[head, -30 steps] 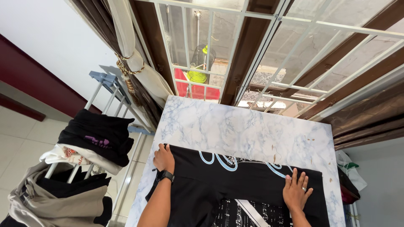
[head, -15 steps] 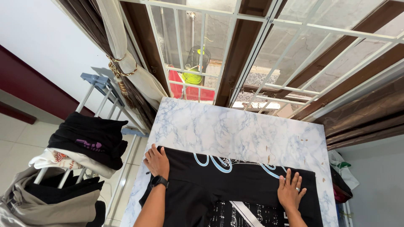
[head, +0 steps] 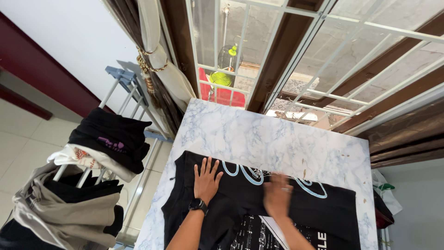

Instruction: The person folds a black t-shirt and a second black graphic t-shirt on a table, then places the folded first shirt inside an open suitcase on the floor.

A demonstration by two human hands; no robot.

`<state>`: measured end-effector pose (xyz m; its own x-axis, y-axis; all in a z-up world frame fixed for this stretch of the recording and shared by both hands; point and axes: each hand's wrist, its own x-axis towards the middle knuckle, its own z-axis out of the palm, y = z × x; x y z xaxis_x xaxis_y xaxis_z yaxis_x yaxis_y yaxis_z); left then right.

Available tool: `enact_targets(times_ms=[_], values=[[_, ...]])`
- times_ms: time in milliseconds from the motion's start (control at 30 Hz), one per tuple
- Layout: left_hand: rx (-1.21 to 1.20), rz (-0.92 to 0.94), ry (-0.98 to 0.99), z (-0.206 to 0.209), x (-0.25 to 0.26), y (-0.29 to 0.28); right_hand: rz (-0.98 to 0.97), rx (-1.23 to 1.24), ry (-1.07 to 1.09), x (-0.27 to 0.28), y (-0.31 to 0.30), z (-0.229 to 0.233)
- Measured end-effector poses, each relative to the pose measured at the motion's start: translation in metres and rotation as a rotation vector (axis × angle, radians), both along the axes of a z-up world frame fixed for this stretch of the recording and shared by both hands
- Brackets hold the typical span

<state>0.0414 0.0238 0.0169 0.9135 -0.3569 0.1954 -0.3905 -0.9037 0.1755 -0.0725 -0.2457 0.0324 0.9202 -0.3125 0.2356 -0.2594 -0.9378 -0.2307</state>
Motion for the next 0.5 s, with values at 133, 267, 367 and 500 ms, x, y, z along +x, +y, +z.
enact_targets(times_ms=[133, 267, 367, 500], values=[[0.012, 0.014, 0.023, 0.0, 0.0, -0.001, 0.301, 0.114, 0.074, 0.017, 0.081, 0.001], [-0.007, 0.013, 0.034, 0.002, 0.001, 0.0, 0.263, 0.028, 0.288, 0.022, 0.082, -0.012], [-0.014, 0.017, 0.052, 0.003, 0.001, 0.001, 0.169, -0.056, 0.333, 0.01, 0.047, -0.026], [-0.009, 0.021, 0.033, 0.003, 0.002, 0.0, 0.007, -0.11, 0.276, -0.016, -0.035, -0.032]])
